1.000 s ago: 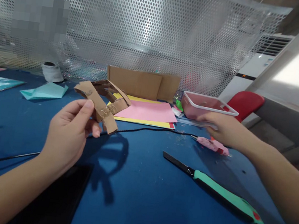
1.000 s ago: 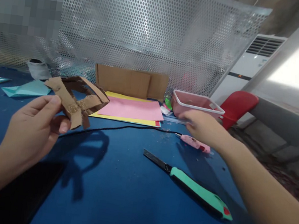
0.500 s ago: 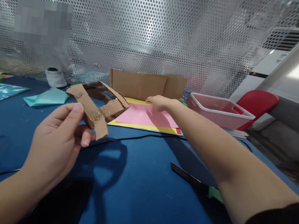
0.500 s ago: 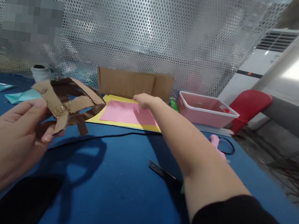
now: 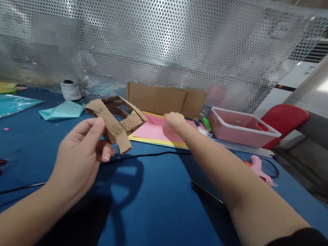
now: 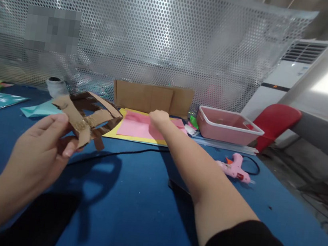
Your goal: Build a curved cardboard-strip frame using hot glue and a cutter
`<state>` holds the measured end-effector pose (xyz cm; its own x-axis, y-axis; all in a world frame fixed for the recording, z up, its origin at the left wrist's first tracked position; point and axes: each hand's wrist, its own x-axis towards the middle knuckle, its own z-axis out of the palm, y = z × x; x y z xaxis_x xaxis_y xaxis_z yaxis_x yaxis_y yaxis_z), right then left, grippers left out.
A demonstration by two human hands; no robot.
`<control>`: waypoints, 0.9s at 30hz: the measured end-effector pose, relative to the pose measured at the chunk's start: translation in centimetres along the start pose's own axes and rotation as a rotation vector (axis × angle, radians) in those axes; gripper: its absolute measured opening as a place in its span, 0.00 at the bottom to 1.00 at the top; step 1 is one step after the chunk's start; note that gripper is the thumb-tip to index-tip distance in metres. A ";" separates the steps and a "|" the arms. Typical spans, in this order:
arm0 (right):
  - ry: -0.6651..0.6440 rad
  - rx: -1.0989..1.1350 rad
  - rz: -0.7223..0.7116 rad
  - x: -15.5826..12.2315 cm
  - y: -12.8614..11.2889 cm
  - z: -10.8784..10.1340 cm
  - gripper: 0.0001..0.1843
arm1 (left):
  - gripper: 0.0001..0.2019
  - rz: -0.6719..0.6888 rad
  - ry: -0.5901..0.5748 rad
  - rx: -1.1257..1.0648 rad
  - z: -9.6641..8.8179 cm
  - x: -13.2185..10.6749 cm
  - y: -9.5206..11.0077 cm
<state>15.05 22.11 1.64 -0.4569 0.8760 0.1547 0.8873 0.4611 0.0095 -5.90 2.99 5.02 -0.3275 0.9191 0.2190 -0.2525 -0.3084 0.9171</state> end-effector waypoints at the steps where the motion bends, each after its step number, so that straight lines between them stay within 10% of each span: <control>1: 0.011 0.030 0.064 -0.4 0.0 -0.3 0.17 | 0.06 0.007 -0.027 0.017 -0.1 -0.2 -0.1; 14: 0.420 1.009 0.539 -9.5 0.2 -10.8 0.13 | 0.12 0.050 -0.432 0.312 -0.5 -2.7 -0.7; 22: 0.214 1.375 0.584 -19.9 -4.3 -5.3 0.22 | 0.10 0.314 -0.718 0.665 -1.3 -3.1 -1.7; 27: 0.123 1.392 0.534 -22.5 -4.2 -3.6 0.24 | 0.07 0.332 -0.678 0.625 -1.0 -3.3 -1.6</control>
<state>21.80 0.00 1.67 -0.0356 0.9959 -0.0827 0.1420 -0.0769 -0.9869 -5.35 0.25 2.47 0.3471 0.8152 0.4636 0.3495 -0.5711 0.7427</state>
